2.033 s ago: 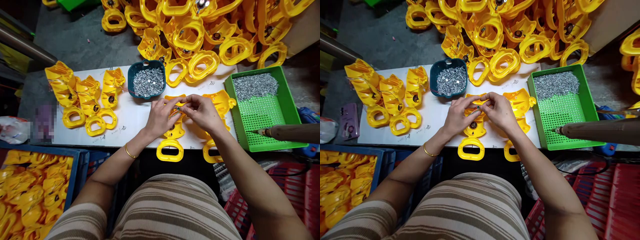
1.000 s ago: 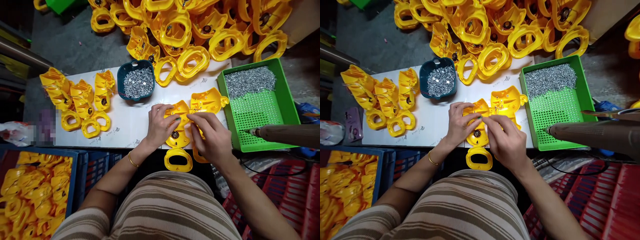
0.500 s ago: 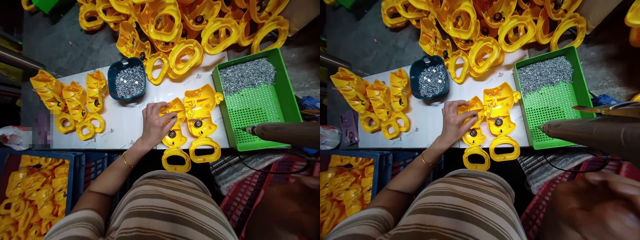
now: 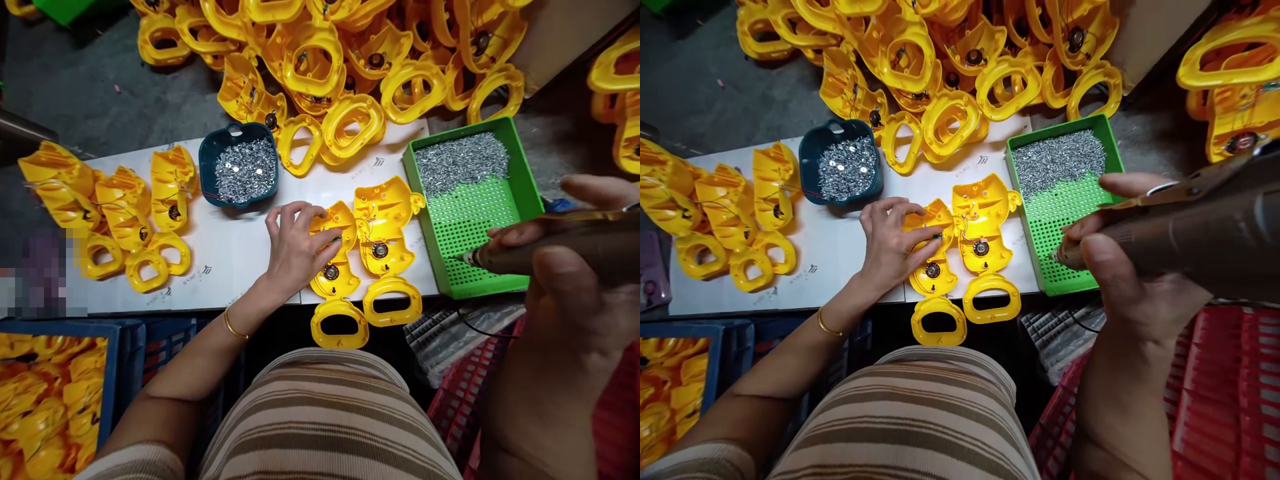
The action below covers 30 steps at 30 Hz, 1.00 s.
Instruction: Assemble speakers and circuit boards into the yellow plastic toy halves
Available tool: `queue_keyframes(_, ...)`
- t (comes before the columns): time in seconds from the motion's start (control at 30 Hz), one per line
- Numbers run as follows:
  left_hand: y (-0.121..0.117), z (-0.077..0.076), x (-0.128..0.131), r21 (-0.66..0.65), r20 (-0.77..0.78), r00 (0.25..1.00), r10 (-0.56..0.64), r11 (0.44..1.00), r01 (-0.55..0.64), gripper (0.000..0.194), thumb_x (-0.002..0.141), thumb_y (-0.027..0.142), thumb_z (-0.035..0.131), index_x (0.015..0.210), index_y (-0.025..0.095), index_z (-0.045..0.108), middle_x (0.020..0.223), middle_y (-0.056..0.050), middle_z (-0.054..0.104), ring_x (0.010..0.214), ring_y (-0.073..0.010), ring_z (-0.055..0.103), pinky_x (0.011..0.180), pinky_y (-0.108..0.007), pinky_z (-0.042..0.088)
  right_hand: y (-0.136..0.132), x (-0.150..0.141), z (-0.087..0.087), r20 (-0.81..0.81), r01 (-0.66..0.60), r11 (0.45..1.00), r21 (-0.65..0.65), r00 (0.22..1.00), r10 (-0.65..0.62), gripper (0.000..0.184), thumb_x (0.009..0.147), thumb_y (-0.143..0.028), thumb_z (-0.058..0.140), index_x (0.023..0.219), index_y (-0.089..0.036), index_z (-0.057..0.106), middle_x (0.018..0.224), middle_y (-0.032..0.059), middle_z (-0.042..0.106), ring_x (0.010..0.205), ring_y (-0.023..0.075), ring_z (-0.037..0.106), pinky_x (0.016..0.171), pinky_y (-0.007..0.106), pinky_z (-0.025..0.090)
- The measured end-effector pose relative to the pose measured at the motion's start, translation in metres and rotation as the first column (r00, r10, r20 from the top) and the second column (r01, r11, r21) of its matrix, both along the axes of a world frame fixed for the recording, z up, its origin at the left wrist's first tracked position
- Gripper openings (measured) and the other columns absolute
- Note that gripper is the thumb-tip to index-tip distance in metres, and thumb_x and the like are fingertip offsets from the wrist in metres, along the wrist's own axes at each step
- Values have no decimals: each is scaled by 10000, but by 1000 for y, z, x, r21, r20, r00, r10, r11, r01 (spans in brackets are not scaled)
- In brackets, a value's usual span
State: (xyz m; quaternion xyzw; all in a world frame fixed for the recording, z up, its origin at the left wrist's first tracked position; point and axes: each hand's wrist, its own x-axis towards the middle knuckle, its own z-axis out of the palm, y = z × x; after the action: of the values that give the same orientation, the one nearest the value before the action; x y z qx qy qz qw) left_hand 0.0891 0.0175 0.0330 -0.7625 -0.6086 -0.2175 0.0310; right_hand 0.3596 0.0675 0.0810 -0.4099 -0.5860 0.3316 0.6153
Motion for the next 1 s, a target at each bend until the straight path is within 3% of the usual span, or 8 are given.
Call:
queue_keyframes(0.1,0,2,-1,57,21,999,-29,998,28,127,914,320,642,864,293,756,1076,-42,641,1147,-286,492,975,-521,310,11,-7,8,-44,-36,995,96,998,41,325,813,-394,736,1059,-182,739,705,14,615,510,148,596,394,287,494)
queue_keyframes(0.17,-1,3,-1,66,40,998,-45,997,42,129,916,303,636,857,289,750,1060,-47,649,1135,-290,504,969,-531,310,20,-12,14,-111,-41,988,149,992,58,385,828,-526,708,1012,-187,721,569,-26,516,475,143,579,372,250,468)
queue_keyframes(0.3,-1,4,-3,0,32,996,-80,997,80,117,908,329,652,875,265,744,1066,-79,650,1129,-331,508,971,-602,306,41,-13,14,-164,-151,960,235,968,192,431,821,-607,685,1005,-219,642,529,-51,530,374,115,486,366,238,456)
queue_keyframes(0.4,-1,7,-2,-70,13,995,-96,993,96,133,923,335,630,918,256,736,1090,-92,640,1147,-349,495,968,-655,317,52,-11,4,-174,-4,960,279,983,55,334,793,-493,750,981,-238,643,498,-82,473,334,99,405,353,242,430)
queue_keyframes(0.5,-2,10,-2,-137,2,995,-98,986,97,147,940,328,602,945,251,727,1114,-93,627,1183,-360,481,977,-695,319,56,-11,-8,-154,102,960,262,986,-62,217,784,-388,762,932,-266,661,516,-79,459,359,103,425,387,259,458)
queue_keyframes(0.77,1,5,-3,-92,6,996,-91,992,91,117,908,320,654,894,252,748,1081,-98,656,1144,-359,531,994,-671,326,50,-20,-15,-138,91,973,212,988,-63,203,829,-470,685,910,-291,635,513,-63,419,352,121,380,378,308,429)
queue_keyframes(1.0,0,8,-2,-138,-5,996,-89,987,87,144,930,322,619,910,260,747,1110,-90,654,1175,-351,515,1013,-660,315,53,-25,-18,-135,105,984,142,987,-86,233,826,-525,678,892,-319,592,501,-71,398,351,119,362,363,303,392)
